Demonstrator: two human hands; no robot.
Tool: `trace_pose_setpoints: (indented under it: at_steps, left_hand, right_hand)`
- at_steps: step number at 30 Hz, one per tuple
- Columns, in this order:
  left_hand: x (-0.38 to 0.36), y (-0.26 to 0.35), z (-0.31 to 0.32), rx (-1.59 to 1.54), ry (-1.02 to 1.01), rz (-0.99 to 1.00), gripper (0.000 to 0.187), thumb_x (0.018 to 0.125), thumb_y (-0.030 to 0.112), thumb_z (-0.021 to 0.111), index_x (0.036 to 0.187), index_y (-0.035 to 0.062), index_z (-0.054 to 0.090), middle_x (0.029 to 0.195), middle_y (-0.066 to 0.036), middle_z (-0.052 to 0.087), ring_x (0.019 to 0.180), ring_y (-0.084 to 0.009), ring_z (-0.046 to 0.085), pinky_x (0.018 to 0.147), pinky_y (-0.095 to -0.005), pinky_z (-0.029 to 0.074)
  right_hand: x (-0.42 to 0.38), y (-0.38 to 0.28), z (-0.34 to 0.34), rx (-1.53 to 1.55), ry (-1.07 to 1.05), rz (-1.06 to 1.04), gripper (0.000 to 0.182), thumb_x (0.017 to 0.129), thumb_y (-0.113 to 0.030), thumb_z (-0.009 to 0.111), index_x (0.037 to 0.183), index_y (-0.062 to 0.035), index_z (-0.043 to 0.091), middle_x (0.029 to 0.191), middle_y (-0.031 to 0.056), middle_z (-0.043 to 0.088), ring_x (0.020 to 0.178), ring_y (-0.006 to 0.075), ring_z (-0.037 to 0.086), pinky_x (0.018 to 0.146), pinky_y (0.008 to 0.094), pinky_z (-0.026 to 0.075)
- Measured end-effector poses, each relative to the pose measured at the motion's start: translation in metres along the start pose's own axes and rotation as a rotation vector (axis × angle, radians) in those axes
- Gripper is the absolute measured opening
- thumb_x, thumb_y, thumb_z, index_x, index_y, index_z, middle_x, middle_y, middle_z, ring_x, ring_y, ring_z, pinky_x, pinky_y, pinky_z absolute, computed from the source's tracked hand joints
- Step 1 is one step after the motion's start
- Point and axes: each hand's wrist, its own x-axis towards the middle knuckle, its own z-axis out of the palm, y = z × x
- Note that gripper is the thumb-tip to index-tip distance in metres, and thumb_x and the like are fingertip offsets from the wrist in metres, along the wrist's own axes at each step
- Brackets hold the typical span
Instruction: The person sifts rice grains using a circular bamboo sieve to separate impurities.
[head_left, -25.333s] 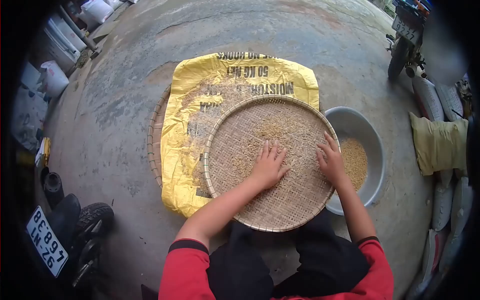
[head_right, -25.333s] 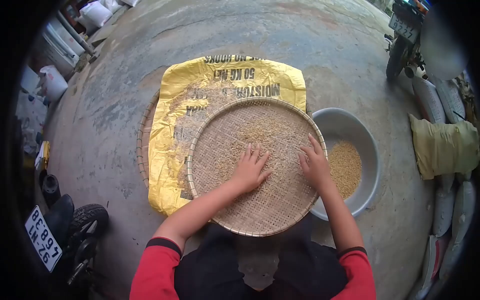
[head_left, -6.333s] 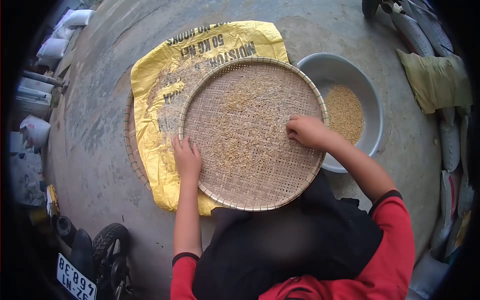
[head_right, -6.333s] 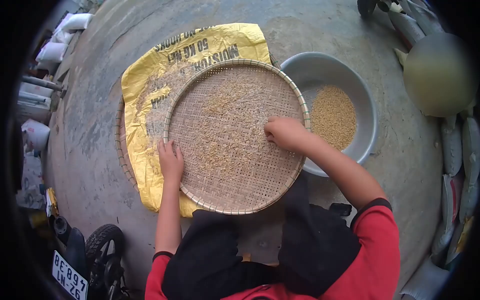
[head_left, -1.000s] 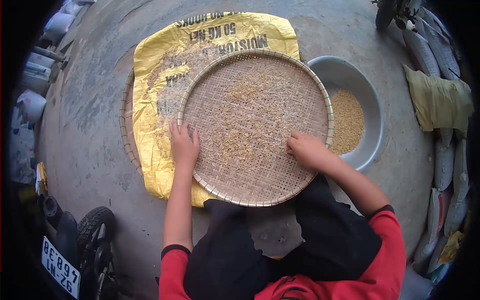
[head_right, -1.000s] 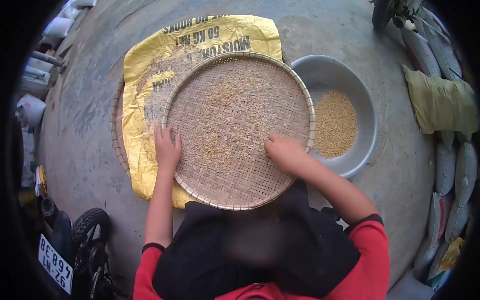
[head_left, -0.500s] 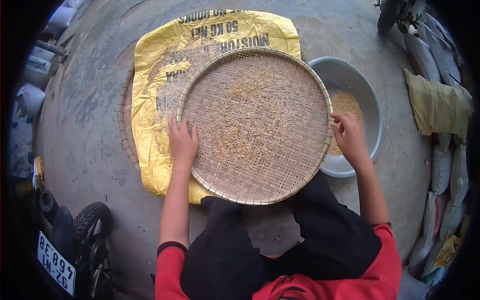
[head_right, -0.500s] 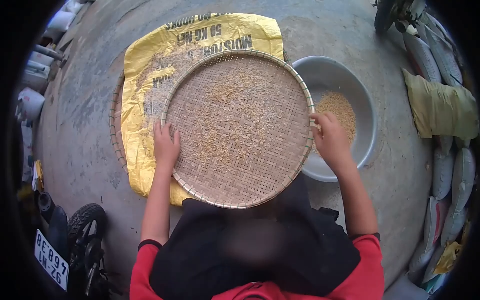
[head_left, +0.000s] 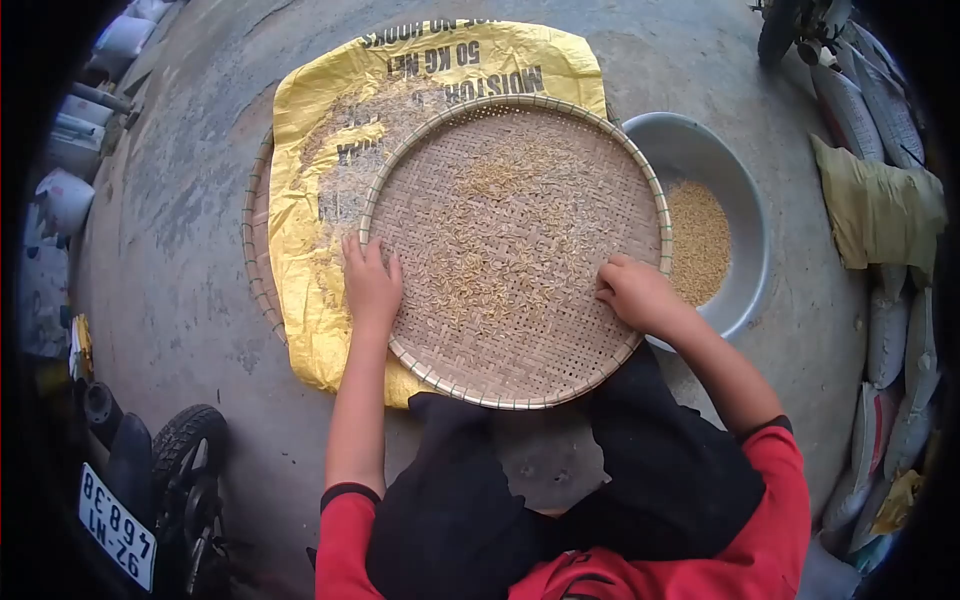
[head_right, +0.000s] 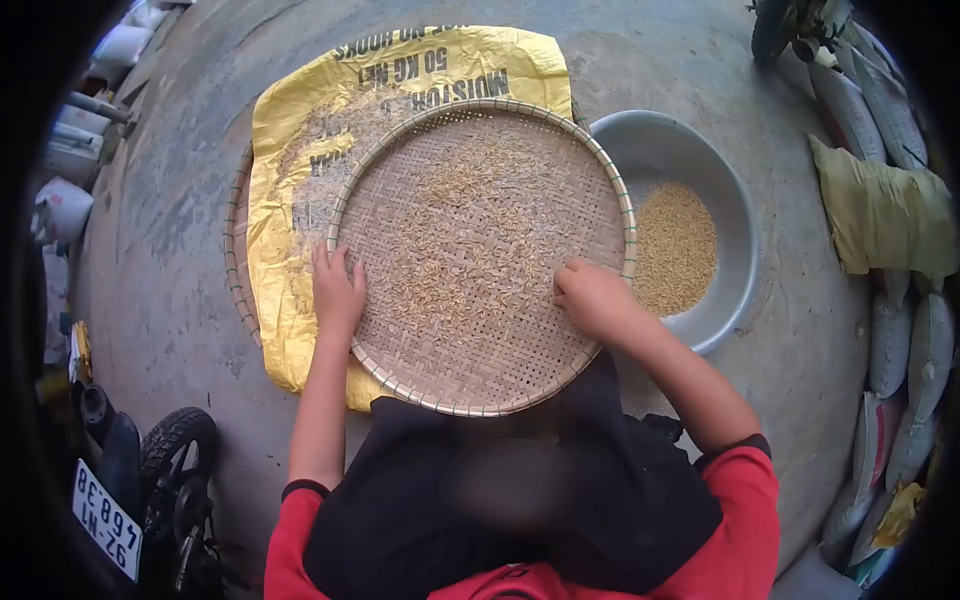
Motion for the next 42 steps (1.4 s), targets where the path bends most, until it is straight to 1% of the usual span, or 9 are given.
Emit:
trace_pose_setpoints:
  at_steps: [11,15,27,30,34,35,37,41,42]
  left_hand:
    - [0.0,0.001,0.0,-0.002,0.008,0.006,0.038,0.085,0.023,0.057,0.116,0.0008,0.052,0.134,-0.027,0.036,0.129,-0.0436,0.03,0.102,-0.0472,0.033]
    - [0.0,0.0,0.0,-0.004,0.014,0.012,0.038,0.085,0.022,0.057,0.116,0.0009,0.053,0.133,-0.027,0.036,0.127,-0.0431,0.033,0.102,-0.0463,0.034]
    - [0.0,0.002,-0.002,-0.025,0.003,-0.008,0.038,0.086,0.023,0.057,0.118,0.003,0.052,0.135,-0.027,0.036,0.12,-0.0419,0.041,0.098,-0.043,0.038]
    - [0.0,0.003,-0.003,-0.023,0.005,-0.004,0.038,0.086,0.023,0.056,0.117,0.0022,0.052,0.134,-0.027,0.037,0.12,-0.0417,0.042,0.098,-0.0437,0.038]
    - [0.0,0.003,-0.003,-0.021,0.004,-0.013,0.039,0.086,0.023,0.056,0.118,0.0016,0.052,0.133,-0.027,0.038,0.119,-0.0414,0.043,0.097,-0.0442,0.039]
    - [0.0,0.003,-0.003,-0.027,0.003,-0.013,0.039,0.086,0.023,0.056,0.118,0.0016,0.052,0.133,-0.027,0.038,0.119,-0.0414,0.043,0.097,-0.0442,0.039]
    - [0.0,0.003,-0.004,-0.018,0.007,-0.007,0.039,0.086,0.023,0.056,0.118,0.002,0.052,0.133,-0.027,0.038,0.119,-0.0412,0.043,0.097,-0.044,0.039]
    - [0.0,0.006,-0.006,-0.012,-0.013,-0.032,0.039,0.086,0.023,0.057,0.118,0.0023,0.052,0.133,-0.027,0.038,0.119,-0.041,0.043,0.097,-0.0439,0.039]
    - [0.0,0.005,-0.005,-0.01,-0.006,-0.028,0.039,0.085,0.023,0.057,0.118,0.0023,0.052,0.133,-0.027,0.038,0.119,-0.041,0.043,0.097,-0.0439,0.039]
  right_hand:
    - [0.011,0.002,0.003,-0.07,0.041,-0.203,0.014,0.083,-0.02,0.057,0.088,-0.0072,0.055,0.092,0.0102,0.053,0.083,0.0306,0.058,0.072,0.0415,0.047]
    - [0.011,-0.001,0.001,-0.071,-0.001,-0.15,0.015,0.084,-0.021,0.057,0.088,-0.0074,0.055,0.092,0.01,0.053,0.085,0.0303,0.058,0.072,0.0411,0.048]
    - [0.016,0.005,0.003,-0.201,-0.033,-0.239,0.016,0.086,-0.02,0.051,0.089,-0.0043,0.053,0.091,0.0114,0.054,0.087,0.0292,0.058,0.073,0.0397,0.048]
    - [0.0,0.001,-0.016,-0.159,0.015,-0.207,0.013,0.085,-0.017,0.054,0.088,-0.0043,0.053,0.09,0.0113,0.054,0.084,0.0289,0.058,0.07,0.0395,0.048]
    - [-0.039,0.029,-0.051,0.138,0.472,0.152,0.014,0.08,-0.011,0.063,0.082,-0.002,0.053,0.082,0.0124,0.056,0.072,0.0293,0.057,0.064,0.0388,0.045]
    - [-0.046,0.045,-0.051,0.132,0.472,0.155,0.014,0.08,-0.011,0.063,0.082,-0.002,0.053,0.082,0.0124,0.056,0.072,0.0293,0.057,0.064,0.0388,0.045]
    - [-0.055,0.071,-0.044,-0.02,0.567,0.368,0.013,0.08,-0.01,0.064,0.082,-0.0012,0.054,0.079,0.0128,0.056,0.07,0.0286,0.057,0.062,0.0376,0.044]
    - [-0.054,0.068,-0.036,0.101,0.559,0.324,0.013,0.08,-0.01,0.064,0.085,-0.0016,0.056,0.081,0.0118,0.056,0.07,0.0277,0.057,0.063,0.0368,0.045]
    - [-0.049,0.058,-0.036,0.143,0.542,0.21,0.013,0.08,-0.01,0.064,0.087,-0.0022,0.058,0.083,0.0111,0.057,0.071,0.0274,0.057,0.064,0.0364,0.046]
